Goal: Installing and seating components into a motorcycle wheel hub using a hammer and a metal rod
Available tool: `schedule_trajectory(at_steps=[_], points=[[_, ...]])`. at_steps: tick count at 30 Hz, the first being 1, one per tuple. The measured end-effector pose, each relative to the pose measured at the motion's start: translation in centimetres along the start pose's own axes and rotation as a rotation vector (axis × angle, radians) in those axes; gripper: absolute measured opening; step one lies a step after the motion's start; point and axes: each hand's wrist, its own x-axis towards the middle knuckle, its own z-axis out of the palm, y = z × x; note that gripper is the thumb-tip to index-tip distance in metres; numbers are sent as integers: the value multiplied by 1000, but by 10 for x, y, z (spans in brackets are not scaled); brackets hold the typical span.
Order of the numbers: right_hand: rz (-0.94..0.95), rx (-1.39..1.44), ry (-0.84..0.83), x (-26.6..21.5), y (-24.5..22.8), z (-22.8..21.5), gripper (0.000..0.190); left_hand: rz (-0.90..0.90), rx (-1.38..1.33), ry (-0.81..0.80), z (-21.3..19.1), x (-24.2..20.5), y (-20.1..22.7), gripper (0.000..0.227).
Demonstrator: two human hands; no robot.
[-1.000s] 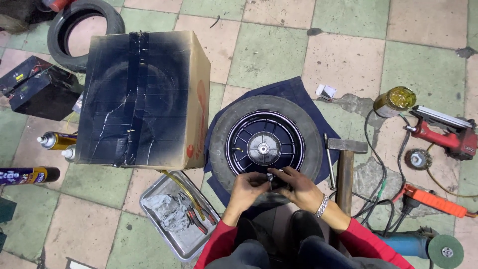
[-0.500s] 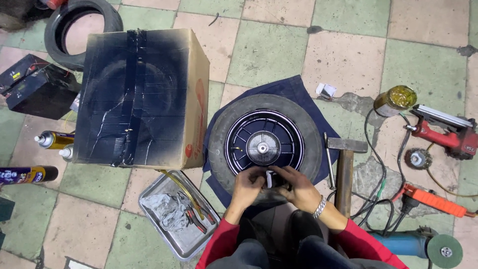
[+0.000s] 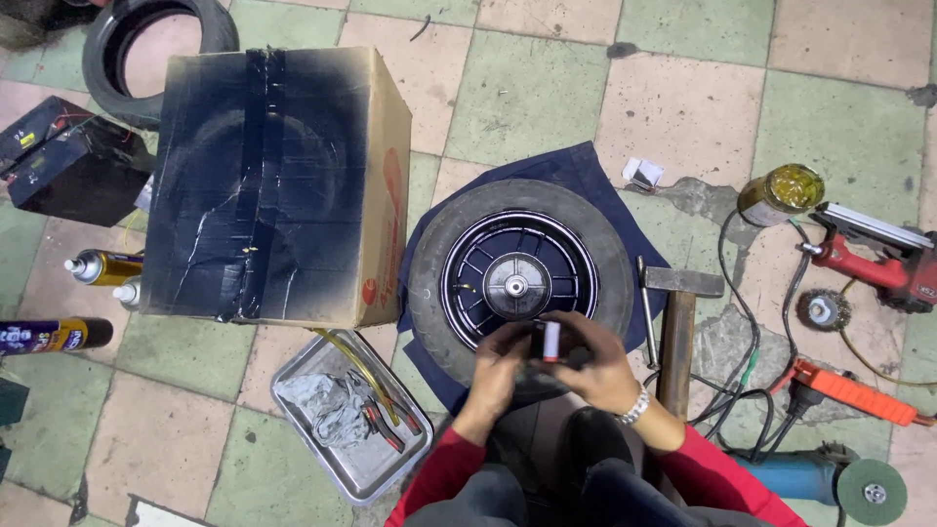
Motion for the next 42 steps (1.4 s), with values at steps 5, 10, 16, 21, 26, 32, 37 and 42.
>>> schedule_trajectory(at_steps=[5, 10, 16, 21, 26, 32, 37, 42], points=[[-254, -298, -93, 6, 7, 7, 59, -189, 130, -9, -12, 19, -39, 39], [-298, -196, -123, -3, 7, 13, 61, -506, -545, 168, -41, 47, -81, 38], [-311, -212, -168, -8, 17, 24, 67, -181, -21, 153, -57, 10, -96, 39], [-19, -122, -368, -16, 24, 39, 51, -211, -86, 118, -49, -45, -52, 26], [81, -62, -311, -5, 62, 37, 49, -168, 70, 91, -84, -61, -71, 29], [127, -101, 265, 57, 118, -76, 27, -263, 6, -6, -58, -47, -34, 22], [202, 180, 179, 34, 64, -65, 60, -38, 238, -140, -22, -30, 18, 32], [272, 152, -162, 4, 38, -6, 35, 76, 195, -16, 2, -21, 31, 42]])
